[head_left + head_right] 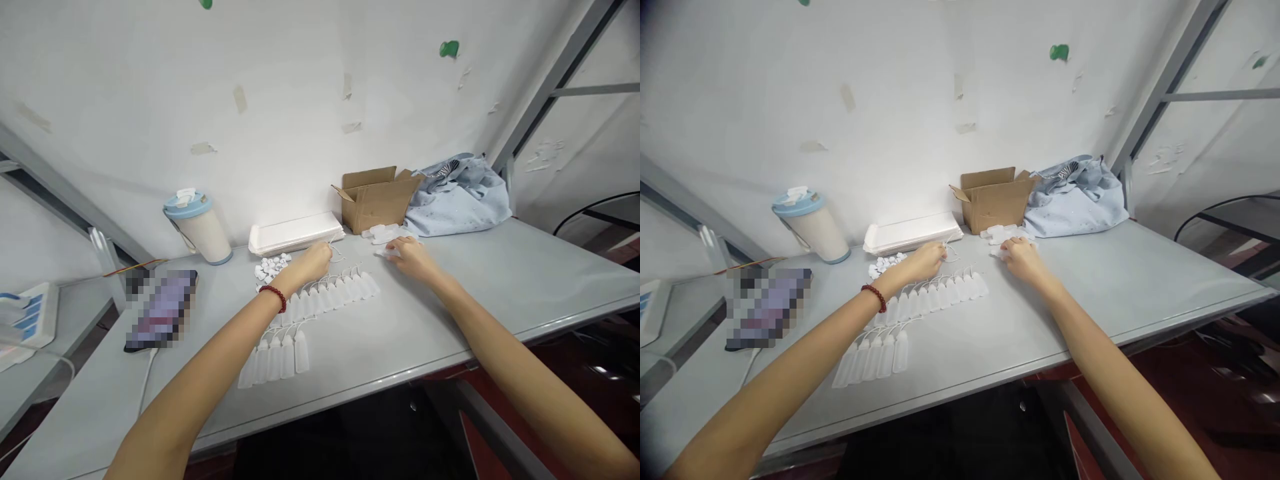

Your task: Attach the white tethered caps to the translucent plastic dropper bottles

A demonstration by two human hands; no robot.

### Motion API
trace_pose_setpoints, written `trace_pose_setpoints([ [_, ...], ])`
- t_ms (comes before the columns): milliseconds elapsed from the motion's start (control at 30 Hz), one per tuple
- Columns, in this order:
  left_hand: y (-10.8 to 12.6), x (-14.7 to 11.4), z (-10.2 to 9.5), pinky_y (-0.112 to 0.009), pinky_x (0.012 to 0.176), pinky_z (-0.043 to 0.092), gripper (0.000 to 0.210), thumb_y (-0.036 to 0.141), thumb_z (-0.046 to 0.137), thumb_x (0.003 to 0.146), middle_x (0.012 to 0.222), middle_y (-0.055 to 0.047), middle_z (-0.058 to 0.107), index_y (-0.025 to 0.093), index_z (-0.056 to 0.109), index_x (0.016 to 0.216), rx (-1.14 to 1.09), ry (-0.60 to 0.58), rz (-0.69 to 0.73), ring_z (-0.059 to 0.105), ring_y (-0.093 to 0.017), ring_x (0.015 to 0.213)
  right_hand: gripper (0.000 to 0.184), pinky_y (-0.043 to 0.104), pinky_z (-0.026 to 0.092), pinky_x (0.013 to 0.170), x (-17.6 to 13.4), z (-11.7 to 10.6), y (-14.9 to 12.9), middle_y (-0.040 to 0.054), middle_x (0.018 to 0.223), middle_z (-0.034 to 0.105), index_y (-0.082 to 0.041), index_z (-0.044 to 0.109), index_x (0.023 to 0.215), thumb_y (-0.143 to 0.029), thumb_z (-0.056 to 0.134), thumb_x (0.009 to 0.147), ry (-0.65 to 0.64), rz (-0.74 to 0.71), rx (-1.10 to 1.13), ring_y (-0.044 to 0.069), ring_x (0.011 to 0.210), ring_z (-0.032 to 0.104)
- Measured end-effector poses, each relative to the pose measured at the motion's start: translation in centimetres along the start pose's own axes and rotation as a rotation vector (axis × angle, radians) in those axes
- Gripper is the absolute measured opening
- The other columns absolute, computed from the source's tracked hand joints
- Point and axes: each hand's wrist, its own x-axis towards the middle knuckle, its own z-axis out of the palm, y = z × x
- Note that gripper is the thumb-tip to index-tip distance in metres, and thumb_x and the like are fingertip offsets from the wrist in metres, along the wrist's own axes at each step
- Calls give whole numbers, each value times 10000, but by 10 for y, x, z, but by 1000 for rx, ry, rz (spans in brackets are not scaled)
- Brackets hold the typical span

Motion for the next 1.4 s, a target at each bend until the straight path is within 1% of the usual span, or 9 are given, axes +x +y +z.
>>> trace_pose_setpoints([
  [133,16,-24,-26,-421,877,493,143,164,576,877,1077,-75,632,131,619,1010,-125,113,-44,600,-211,1002,147,399,477,790,-6,-9,-12,129,955,682,-141,639,928,-173,581,797,74,-30,128,286,921,614],
  [267,46,-76,-46,-319,855,502,282,7,488,807,1025,-50,672,163,648,979,-280,302,-155,620,-173,930,179,382,497,758,-18,-17,-42,103,967,673,-167,606,991,-244,551,839,129,-92,277,256,890,623],
  [467,85,-143,-33,-243,724,544,114,113,559,816,877,-34,675,158,649,870,-505,512,-334,650,-139,777,186,290,509,699,-58,-21,-110,57,966,683,-188,600,1032,-279,577,871,23,-256,527,186,820,624],
  [567,90,-158,-26,-223,658,544,51,216,643,796,802,-20,680,168,653,810,-838,582,-486,656,-141,729,191,299,497,775,-74,-22,-140,53,992,675,-195,596,1061,-262,582,883,-37,-320,699,177,855,613],
  [633,88,-163,-24,-234,687,540,103,275,691,771,798,-15,691,179,674,805,-1046,600,-572,656,-148,748,182,297,496,777,-80,-21,-153,50,991,672,-197,595,1059,-246,583,884,-47,-320,769,170,851,609],
  [733,82,-168,-23,-261,774,526,137,313,705,767,926,-38,703,196,719,837,-1149,571,-594,645,-172,874,164,299,504,753,-85,-16,-161,46,962,675,-200,593,1047,-227,573,886,-31,-310,810,169,829,608],
  [900,82,-165,-17,-253,749,510,93,293,718,750,928,-29,676,216,741,797,-1152,628,-551,619,-170,888,175,317,524,710,-89,-9,-160,44,947,678,-224,582,1053,-253,573,880,16,-300,785,178,781,615],
  [1133,94,-155,-14,-275,717,516,118,294,699,759,832,-34,684,182,715,795,-1160,581,-546,634,-161,770,195,323,548,676,-92,-8,-162,60,954,684,-219,575,1074,-246,556,882,57,-314,745,188,761,634],
  [1400,93,-157,-14,-261,734,520,115,291,700,764,830,-24,684,181,700,800,-1149,599,-549,644,-158,799,205,301,554,677,-95,-8,-164,62,949,688,-204,565,1088,-202,551,884,77,-355,750,172,750,641],
])
